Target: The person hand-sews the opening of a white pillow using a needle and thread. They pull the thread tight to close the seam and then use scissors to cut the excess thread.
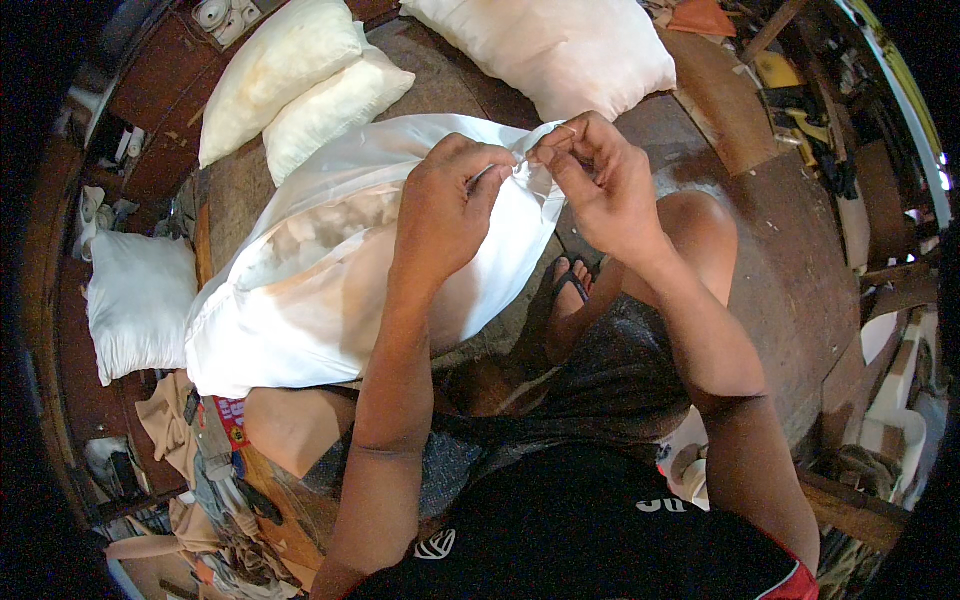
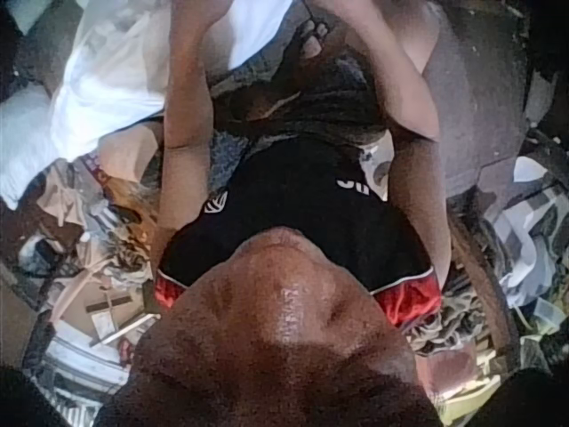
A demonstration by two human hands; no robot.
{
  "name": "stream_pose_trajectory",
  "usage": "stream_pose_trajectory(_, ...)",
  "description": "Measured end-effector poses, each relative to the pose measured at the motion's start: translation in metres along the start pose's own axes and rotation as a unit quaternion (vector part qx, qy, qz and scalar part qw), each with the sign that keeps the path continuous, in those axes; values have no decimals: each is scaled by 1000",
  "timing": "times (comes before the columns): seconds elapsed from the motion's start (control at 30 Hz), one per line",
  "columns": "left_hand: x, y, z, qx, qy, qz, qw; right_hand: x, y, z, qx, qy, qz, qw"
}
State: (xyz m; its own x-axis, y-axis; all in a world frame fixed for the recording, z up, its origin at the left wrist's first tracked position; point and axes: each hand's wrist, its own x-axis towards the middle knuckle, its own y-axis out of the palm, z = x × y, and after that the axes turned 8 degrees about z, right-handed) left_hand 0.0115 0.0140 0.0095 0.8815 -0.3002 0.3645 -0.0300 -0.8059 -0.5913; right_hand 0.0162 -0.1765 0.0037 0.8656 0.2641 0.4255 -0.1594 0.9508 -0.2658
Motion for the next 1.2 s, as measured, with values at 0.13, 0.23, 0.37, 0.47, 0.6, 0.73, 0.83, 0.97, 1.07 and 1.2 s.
stream_pose_trajectory(0.13,1,0,0,-7,18,-15,1000,-1,0,-3,-5,-19,-29,999)
stream_pose_trajectory(0.23,1,-3,-3,-7,7,-7,1000,1,-3,-4,-15,-21,-43,999)
stream_pose_trajectory(0.37,1,-2,-3,-2,11,-9,1000,1,-3,-3,2,3,-43,999)
stream_pose_trajectory(0.47,2,-1,0,-3,22,-15,1000,0,-1,-2,11,2,-37,999)
stream_pose_trajectory(0.6,1,-2,-3,0,12,-7,1000,-1,2,-2,26,-11,-19,999)
stream_pose_trajectory(0.73,2,-2,-4,-4,13,-2,1000,1,-1,-11,63,-18,-1,998)
stream_pose_trajectory(0.83,2,-1,0,-2,22,-8,1000,2,0,-8,107,-2,7,994)
stream_pose_trajectory(0.97,2,-2,-1,-8,13,-10,1000,2,0,-9,129,8,9,992)
stream_pose_trajectory(1.07,2,-3,0,-8,13,2,1000,3,0,-9,136,6,15,991)
stream_pose_trajectory(1.2,1,2,1,-38,15,2,999,6,-3,-10,120,6,28,992)
